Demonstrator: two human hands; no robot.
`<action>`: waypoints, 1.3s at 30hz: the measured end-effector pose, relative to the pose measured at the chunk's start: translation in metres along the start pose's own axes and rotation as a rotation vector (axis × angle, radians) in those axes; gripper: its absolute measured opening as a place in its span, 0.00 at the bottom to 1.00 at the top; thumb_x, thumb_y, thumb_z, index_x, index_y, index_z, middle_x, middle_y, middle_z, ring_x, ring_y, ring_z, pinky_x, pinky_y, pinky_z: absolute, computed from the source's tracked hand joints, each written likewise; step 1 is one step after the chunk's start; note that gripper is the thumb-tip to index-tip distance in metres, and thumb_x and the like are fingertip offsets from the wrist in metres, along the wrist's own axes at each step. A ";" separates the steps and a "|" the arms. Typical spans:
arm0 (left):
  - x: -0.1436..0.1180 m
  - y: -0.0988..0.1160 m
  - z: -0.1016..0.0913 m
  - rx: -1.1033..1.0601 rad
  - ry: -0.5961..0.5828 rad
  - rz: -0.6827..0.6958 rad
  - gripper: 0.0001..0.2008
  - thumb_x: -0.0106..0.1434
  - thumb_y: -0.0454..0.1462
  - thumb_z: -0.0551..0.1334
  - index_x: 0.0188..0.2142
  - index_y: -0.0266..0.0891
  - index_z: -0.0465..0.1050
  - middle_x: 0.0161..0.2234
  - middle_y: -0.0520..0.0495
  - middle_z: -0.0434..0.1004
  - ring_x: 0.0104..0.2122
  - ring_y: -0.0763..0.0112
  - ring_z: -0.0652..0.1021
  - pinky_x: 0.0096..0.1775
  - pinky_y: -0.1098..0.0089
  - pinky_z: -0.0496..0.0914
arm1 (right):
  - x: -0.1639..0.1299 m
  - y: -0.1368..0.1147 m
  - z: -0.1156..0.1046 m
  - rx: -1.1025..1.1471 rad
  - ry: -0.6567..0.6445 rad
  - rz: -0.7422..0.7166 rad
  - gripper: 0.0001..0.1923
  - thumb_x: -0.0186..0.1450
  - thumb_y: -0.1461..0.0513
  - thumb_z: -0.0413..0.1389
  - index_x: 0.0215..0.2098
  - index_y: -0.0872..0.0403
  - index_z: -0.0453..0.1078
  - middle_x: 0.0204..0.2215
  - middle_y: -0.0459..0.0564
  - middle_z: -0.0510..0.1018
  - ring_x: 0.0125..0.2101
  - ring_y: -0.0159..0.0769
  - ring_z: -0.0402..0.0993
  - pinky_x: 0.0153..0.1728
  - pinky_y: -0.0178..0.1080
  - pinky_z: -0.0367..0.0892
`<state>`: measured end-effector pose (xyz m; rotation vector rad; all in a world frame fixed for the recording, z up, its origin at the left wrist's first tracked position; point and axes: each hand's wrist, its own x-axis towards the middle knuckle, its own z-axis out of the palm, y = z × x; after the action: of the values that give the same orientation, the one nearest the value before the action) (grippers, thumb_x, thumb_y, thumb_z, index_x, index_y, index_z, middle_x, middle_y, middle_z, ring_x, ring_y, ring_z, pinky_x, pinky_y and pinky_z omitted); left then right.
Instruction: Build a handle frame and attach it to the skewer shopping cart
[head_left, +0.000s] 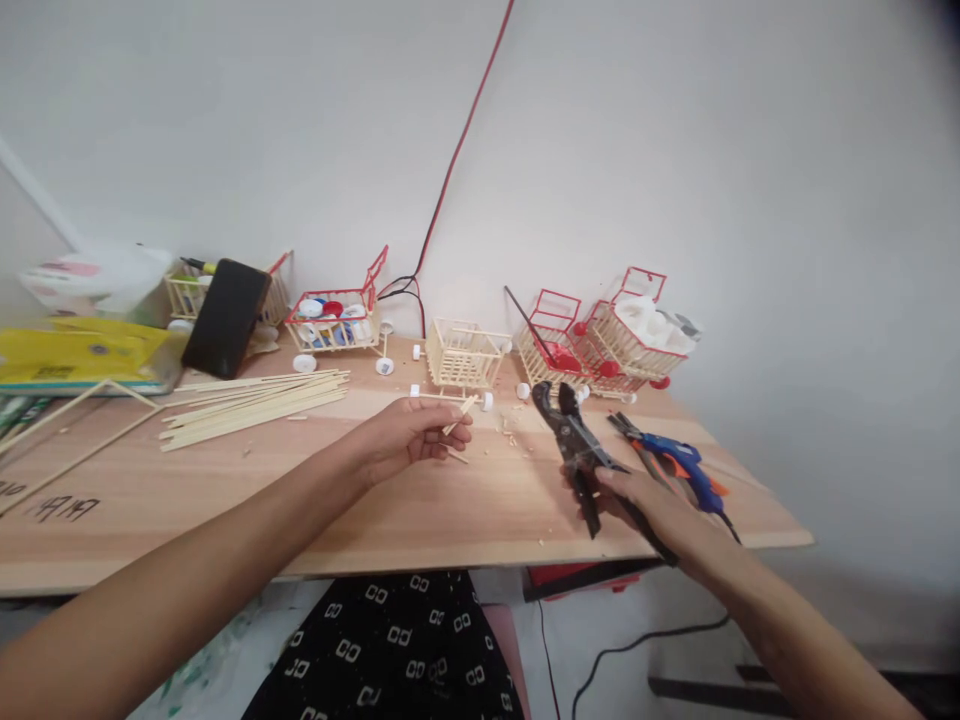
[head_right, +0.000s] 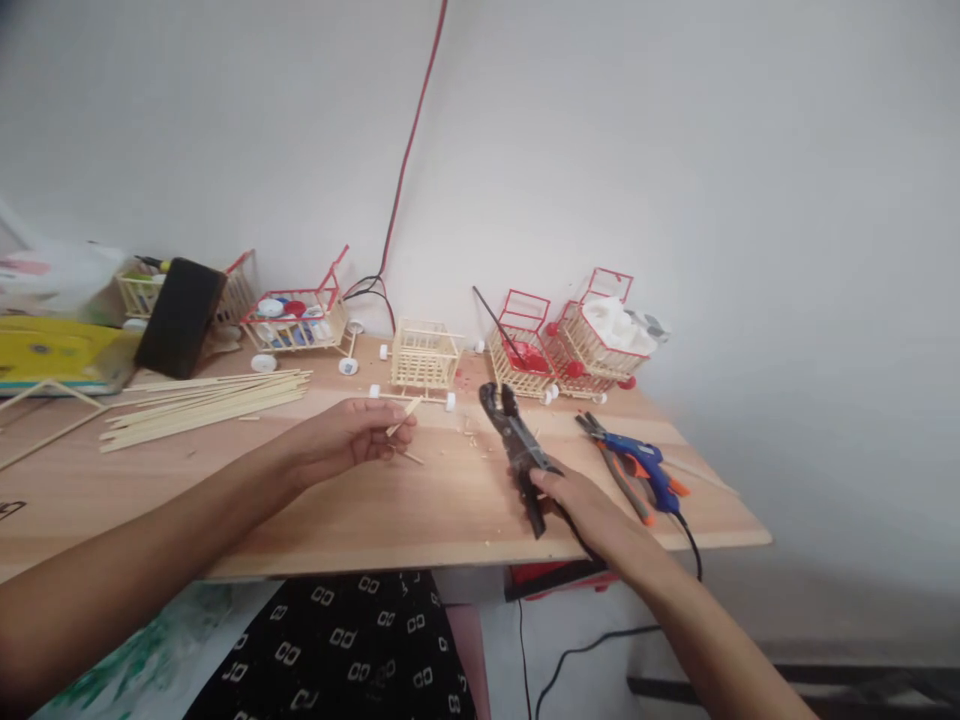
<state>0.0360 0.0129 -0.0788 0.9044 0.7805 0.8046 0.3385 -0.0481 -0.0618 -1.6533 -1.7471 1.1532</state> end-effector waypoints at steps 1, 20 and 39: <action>0.000 0.003 0.006 -0.005 -0.007 -0.004 0.09 0.55 0.38 0.68 0.31 0.33 0.78 0.29 0.44 0.78 0.28 0.76 0.76 0.29 0.76 0.69 | -0.003 -0.004 0.006 0.092 -0.054 0.027 0.22 0.63 0.49 0.47 0.41 0.55 0.72 0.39 0.56 0.78 0.43 0.48 0.75 0.48 0.48 0.67; 0.019 -0.017 0.036 0.217 -0.043 0.174 0.11 0.53 0.41 0.69 0.30 0.33 0.78 0.26 0.48 0.76 0.23 0.78 0.73 0.26 0.75 0.61 | -0.017 -0.030 0.041 -0.268 0.002 -0.137 0.26 0.68 0.44 0.42 0.46 0.54 0.68 0.38 0.52 0.76 0.38 0.41 0.71 0.40 0.41 0.64; 0.019 -0.020 0.031 0.233 -0.033 0.055 0.13 0.51 0.41 0.71 0.24 0.32 0.75 0.21 0.48 0.76 0.21 0.79 0.72 0.25 0.76 0.61 | -0.019 -0.039 0.050 -0.518 0.094 -0.169 0.22 0.68 0.46 0.44 0.28 0.53 0.63 0.24 0.46 0.70 0.26 0.35 0.66 0.28 0.36 0.55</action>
<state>0.0759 0.0103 -0.0883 1.1486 0.8344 0.7548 0.2792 -0.0765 -0.0529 -1.7545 -2.1986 0.5616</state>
